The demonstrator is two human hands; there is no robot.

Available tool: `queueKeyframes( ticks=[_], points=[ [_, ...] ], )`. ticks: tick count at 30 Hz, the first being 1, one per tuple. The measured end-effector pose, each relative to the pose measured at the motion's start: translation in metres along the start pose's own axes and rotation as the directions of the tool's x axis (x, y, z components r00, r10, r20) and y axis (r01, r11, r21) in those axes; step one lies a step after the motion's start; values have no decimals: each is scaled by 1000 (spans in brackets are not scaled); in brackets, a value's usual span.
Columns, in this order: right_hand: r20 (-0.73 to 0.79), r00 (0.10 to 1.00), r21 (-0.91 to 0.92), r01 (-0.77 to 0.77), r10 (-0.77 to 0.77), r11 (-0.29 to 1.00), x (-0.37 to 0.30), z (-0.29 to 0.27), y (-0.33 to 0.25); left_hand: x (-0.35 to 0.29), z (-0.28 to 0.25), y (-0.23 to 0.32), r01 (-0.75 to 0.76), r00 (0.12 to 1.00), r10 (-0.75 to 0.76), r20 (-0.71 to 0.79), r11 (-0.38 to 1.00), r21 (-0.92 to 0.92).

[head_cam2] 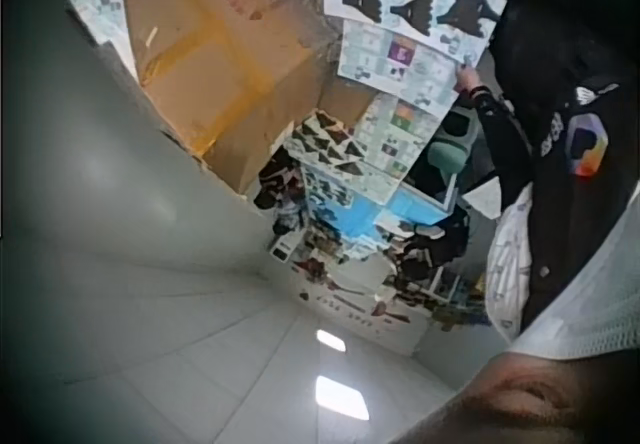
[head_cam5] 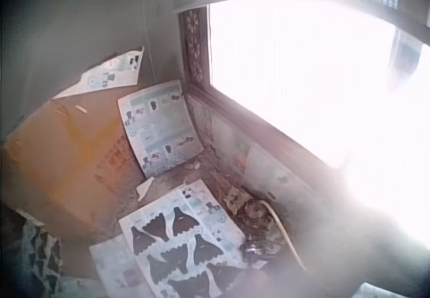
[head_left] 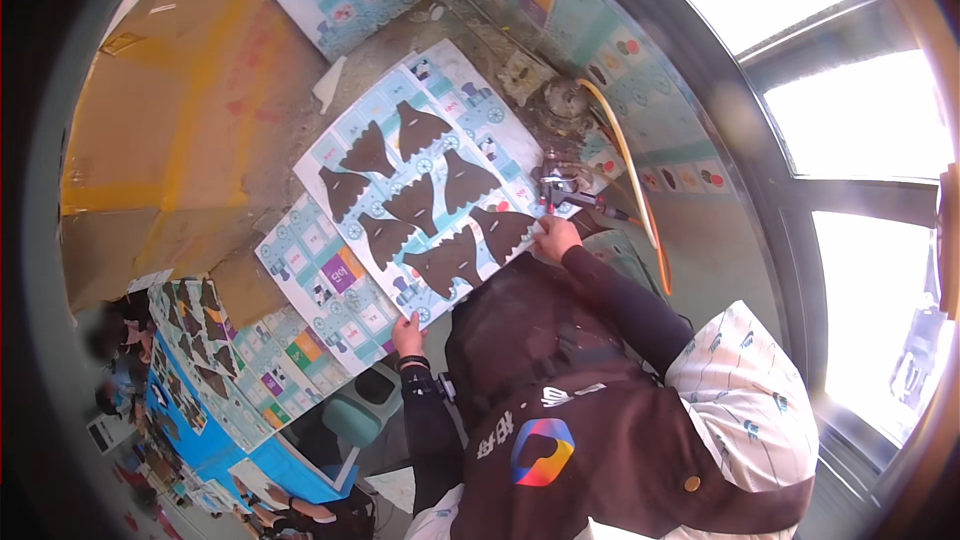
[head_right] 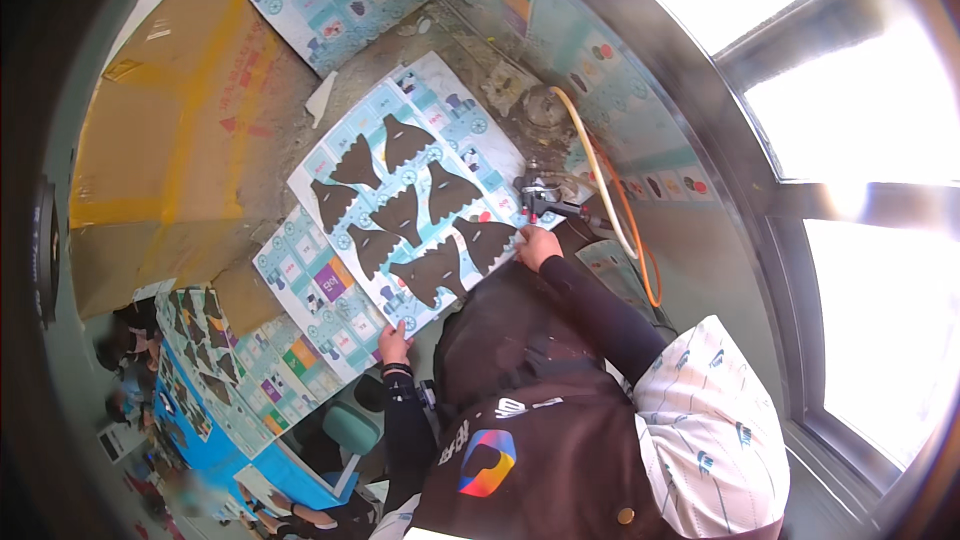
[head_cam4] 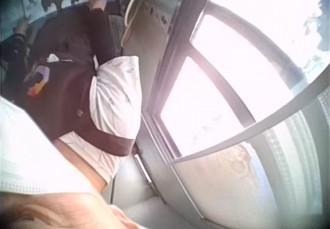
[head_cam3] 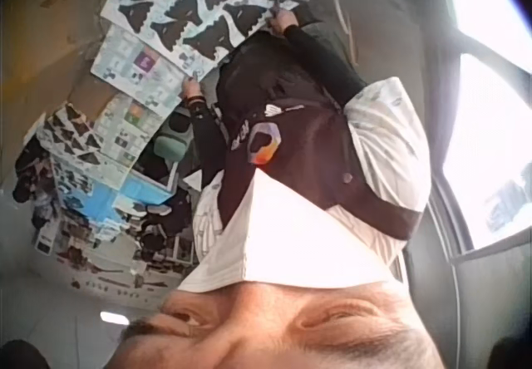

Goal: Applying glue to shoe components and organizing them for production.

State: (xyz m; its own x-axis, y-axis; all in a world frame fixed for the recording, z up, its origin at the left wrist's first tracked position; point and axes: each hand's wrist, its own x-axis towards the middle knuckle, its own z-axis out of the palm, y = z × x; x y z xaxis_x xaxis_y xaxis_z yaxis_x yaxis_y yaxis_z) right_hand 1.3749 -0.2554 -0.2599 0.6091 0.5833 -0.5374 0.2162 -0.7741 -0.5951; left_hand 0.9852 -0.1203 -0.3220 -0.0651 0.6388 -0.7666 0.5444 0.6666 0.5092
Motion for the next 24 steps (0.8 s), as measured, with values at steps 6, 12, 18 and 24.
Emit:
queueKeyframes(
  ticks=[6,12,18,24],
  points=[
    [-281,903,-575,114,-326,810,9,-44,5,-40,12,48,-153,815,517,-260,626,764],
    [-79,890,-686,279,-450,672,46,-59,4,-76,86,139,-710,634,743,214,450,541],
    [10,902,-636,339,-432,693,42,-85,-11,-77,155,169,-756,604,708,367,364,543],
    [488,873,272,-152,1,950,4,-87,-46,-57,156,161,-759,621,660,422,372,535]
  ],
)
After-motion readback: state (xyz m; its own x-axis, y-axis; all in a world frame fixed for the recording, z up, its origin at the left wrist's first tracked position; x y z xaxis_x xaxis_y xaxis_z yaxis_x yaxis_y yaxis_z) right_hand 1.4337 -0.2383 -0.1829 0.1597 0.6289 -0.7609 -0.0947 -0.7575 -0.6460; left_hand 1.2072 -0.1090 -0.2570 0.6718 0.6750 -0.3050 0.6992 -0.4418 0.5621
